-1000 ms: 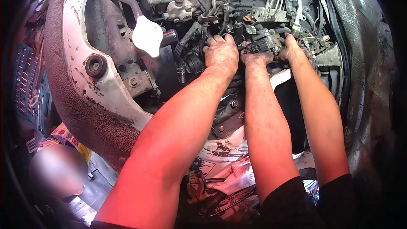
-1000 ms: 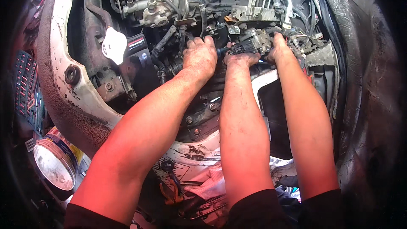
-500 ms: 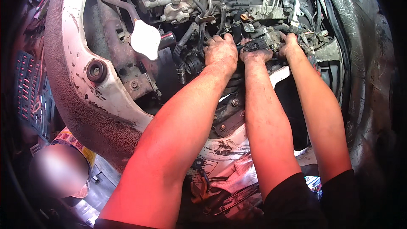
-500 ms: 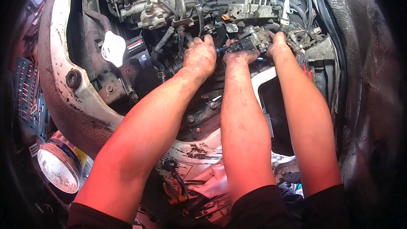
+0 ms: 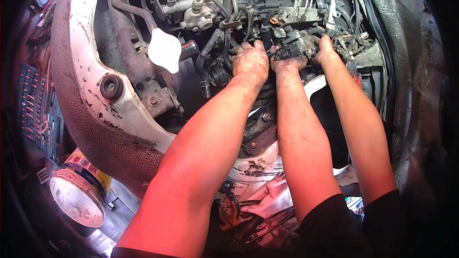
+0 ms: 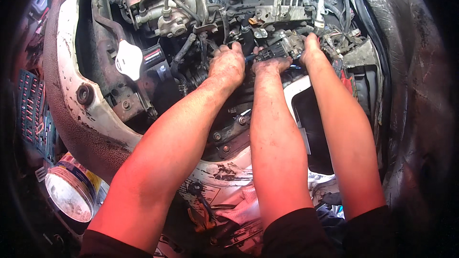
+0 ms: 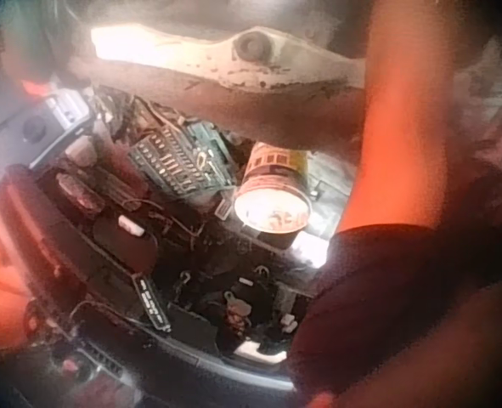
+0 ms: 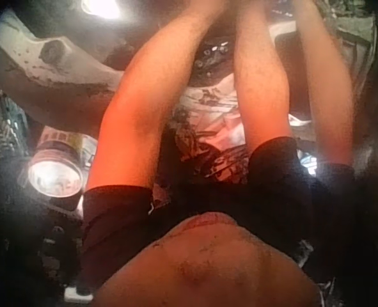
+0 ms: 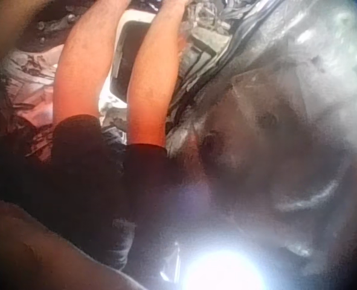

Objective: The person works on a component within the engine bay of a vehicle, using a small blue tool to disconnect or adjust wiring and then handling a larger mechanical part by hand and with a rag.

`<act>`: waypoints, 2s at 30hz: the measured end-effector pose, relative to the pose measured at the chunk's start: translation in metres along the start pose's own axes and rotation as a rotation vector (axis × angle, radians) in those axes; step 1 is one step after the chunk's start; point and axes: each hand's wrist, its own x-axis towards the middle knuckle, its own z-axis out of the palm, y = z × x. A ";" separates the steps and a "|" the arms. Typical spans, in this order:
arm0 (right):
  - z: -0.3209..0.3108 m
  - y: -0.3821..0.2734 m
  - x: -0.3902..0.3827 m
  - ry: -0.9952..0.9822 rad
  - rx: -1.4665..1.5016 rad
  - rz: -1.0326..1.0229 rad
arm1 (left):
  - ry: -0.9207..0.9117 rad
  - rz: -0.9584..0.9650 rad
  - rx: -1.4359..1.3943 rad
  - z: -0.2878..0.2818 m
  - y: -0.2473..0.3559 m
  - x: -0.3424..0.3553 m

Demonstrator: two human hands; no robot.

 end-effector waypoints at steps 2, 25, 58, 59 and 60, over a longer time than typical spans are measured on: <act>0.001 0.001 0.001 -0.045 0.022 -0.015 | 0.007 -0.010 -0.062 -0.005 0.000 0.004; -0.068 -0.150 -0.206 -0.289 -0.783 -0.248 | -0.264 0.007 -0.043 -0.031 -0.003 0.009; -0.016 0.007 0.016 0.039 0.191 0.026 | -0.206 0.122 0.102 -0.012 0.009 0.012; -0.013 0.008 0.013 0.050 0.203 0.039 | -0.202 0.120 0.104 -0.013 0.008 0.013; -0.010 0.009 0.009 0.061 0.215 0.053 | -0.241 0.066 0.002 -0.014 0.006 0.014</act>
